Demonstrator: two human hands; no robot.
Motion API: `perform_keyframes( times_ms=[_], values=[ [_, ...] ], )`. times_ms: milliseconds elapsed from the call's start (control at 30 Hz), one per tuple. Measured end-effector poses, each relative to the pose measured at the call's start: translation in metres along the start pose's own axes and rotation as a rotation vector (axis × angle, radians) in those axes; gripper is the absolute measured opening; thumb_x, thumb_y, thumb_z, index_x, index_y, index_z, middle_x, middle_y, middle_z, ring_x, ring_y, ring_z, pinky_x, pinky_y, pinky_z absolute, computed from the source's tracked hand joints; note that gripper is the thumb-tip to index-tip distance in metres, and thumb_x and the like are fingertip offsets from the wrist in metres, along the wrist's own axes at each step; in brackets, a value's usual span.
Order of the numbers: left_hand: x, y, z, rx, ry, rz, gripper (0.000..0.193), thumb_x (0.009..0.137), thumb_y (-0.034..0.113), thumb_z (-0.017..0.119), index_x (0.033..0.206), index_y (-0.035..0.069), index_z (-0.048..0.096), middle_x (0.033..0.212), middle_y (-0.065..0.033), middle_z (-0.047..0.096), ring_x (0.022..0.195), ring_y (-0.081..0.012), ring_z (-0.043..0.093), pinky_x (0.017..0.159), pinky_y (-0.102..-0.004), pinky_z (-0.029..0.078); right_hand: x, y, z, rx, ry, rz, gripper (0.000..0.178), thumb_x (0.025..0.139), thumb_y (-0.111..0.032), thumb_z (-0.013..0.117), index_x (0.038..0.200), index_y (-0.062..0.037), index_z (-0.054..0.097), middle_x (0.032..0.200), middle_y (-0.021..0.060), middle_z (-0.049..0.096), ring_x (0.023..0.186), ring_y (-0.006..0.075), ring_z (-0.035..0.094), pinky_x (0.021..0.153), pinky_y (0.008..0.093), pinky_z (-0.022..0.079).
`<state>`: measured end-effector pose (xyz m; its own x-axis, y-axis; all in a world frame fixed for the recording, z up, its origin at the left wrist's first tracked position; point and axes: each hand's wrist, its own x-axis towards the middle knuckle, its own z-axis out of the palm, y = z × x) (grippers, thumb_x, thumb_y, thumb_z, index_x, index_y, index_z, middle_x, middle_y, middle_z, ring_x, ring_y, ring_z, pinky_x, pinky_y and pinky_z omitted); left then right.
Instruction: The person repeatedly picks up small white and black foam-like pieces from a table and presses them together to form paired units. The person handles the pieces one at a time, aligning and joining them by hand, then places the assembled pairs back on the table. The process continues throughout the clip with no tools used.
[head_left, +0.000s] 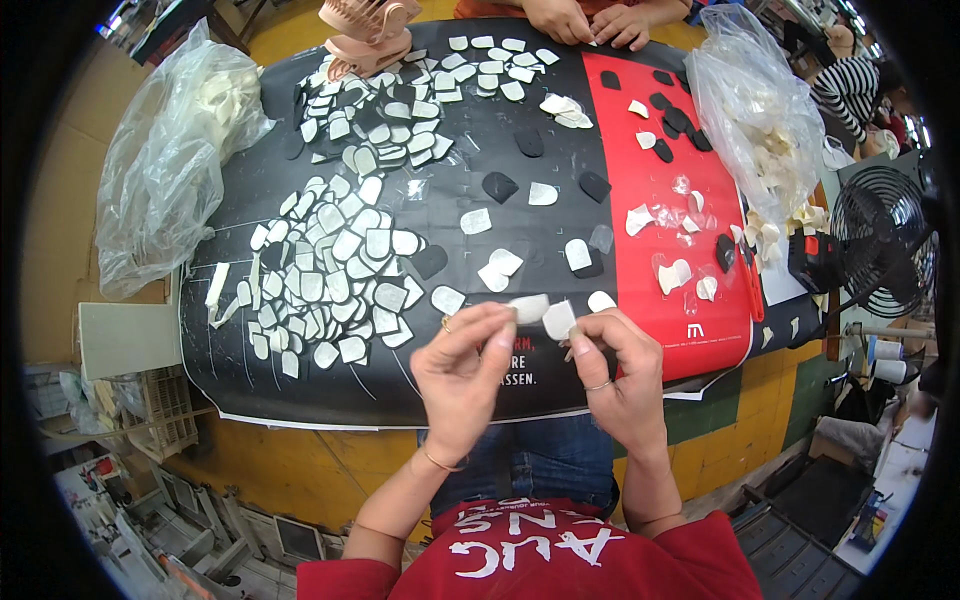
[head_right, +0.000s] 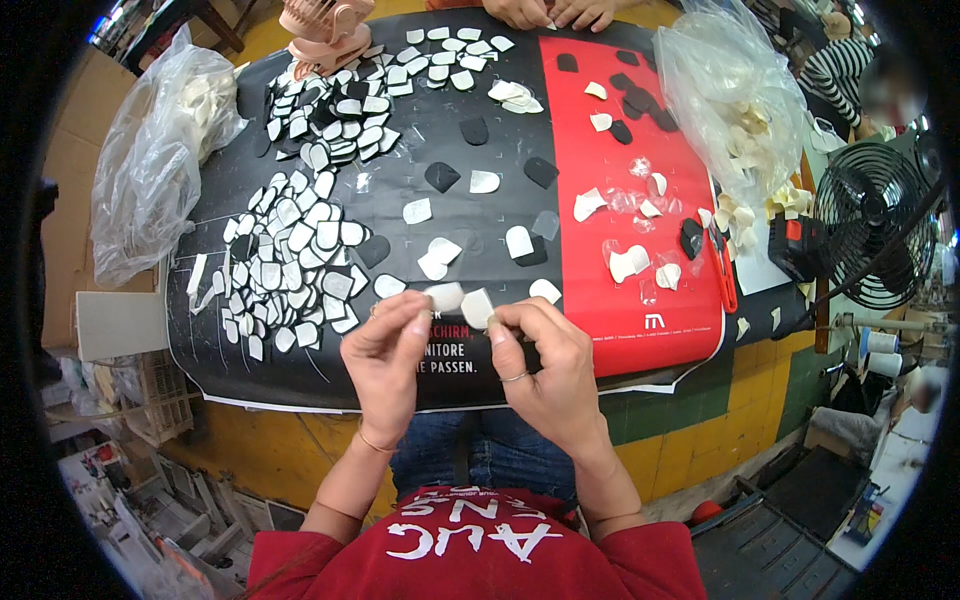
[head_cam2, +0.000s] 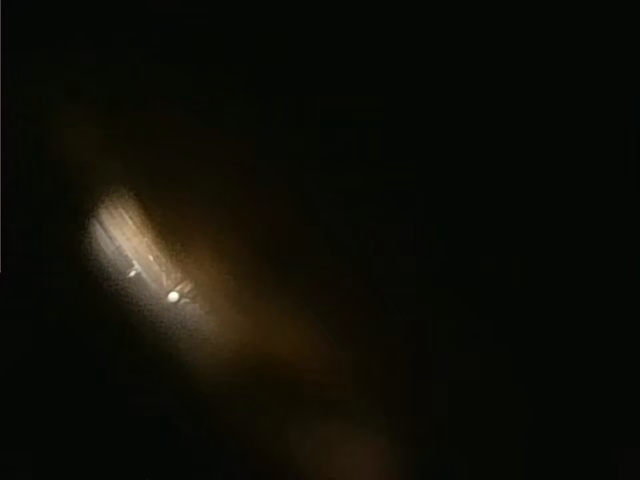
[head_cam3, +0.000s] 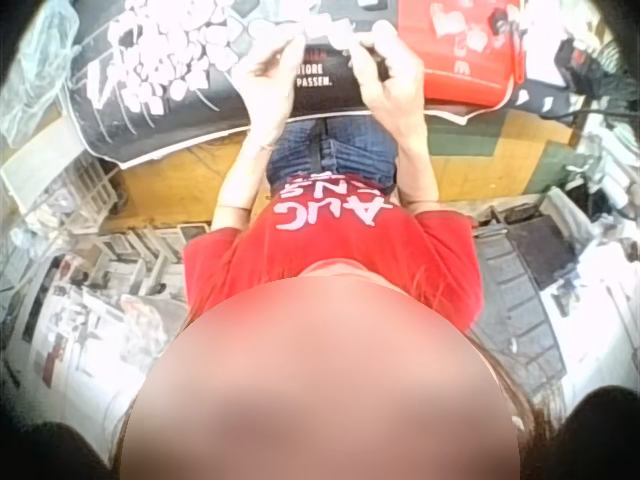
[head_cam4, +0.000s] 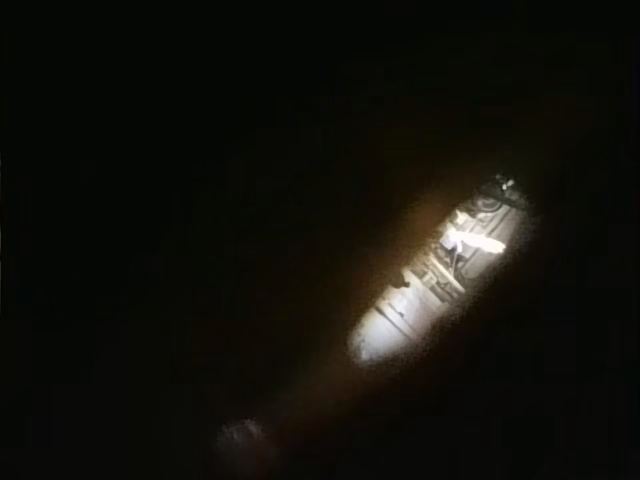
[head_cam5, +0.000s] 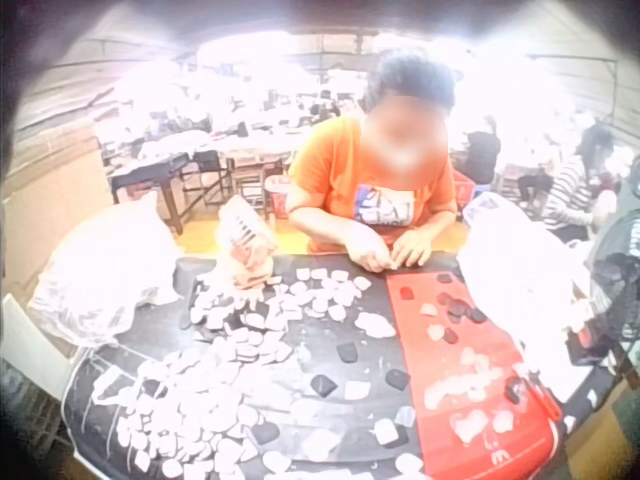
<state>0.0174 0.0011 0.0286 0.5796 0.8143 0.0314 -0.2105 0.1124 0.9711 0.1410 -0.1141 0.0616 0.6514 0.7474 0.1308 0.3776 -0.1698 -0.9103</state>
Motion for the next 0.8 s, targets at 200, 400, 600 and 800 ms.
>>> perform_keyframes(
  times_ms=[200,400,600,800],
  values=[
    [0.011,-0.005,-0.016,-0.211,0.07,-0.116,0.02,0.092,-0.005,0.066,0.11,-0.004,0.072,0.115,-0.013,0.069,0.107,-0.0146,0.062,0.094,-0.0268,0.049,0.021,0.009,-0.001,-0.35,0.178,-0.044,0.017,0.091,-0.012,0.071,0.087,0.0026,0.065,0.075,0.0106,0.061,0.061,0.0234,0.06,0.058,0.0341,0.046],
    [0.007,0.002,-0.014,0.292,-0.154,0.234,0.023,0.083,-0.004,0.074,0.105,-0.002,0.074,0.109,-0.0105,0.071,0.099,-0.0176,0.067,0.085,-0.0289,0.049,0.015,0.011,-0.001,-0.255,0.15,0.138,0.025,0.091,-0.02,0.075,0.081,0.0003,0.064,0.064,0.0021,0.058,0.055,0.0123,0.056,0.051,0.0285,0.04],
    [0.018,0.009,-0.025,0.746,-0.655,0.985,0.021,0.075,0.002,0.077,0.096,0.0,0.073,0.11,-0.0079,0.069,0.101,-0.0213,0.068,0.076,-0.0325,0.051,0.002,0.019,-0.013,0.708,-0.283,0.47,0.029,0.099,-0.011,0.064,0.122,0.0044,0.058,0.087,0.004,0.066,0.069,0.008,0.062,0.062,0.0211,0.05],
    [0.02,0.017,-0.029,0.851,-0.838,1.155,0.026,0.077,0.006,0.08,0.102,0.003,0.074,0.114,-0.0051,0.07,0.102,-0.017,0.069,0.073,-0.0262,0.05,-0.01,0.026,-0.028,0.736,-0.476,0.519,0.037,0.096,-0.008,0.068,0.13,0.0047,0.059,0.098,0.0059,0.069,0.087,0.0091,0.065,0.075,0.0238,0.054]
  ],
)
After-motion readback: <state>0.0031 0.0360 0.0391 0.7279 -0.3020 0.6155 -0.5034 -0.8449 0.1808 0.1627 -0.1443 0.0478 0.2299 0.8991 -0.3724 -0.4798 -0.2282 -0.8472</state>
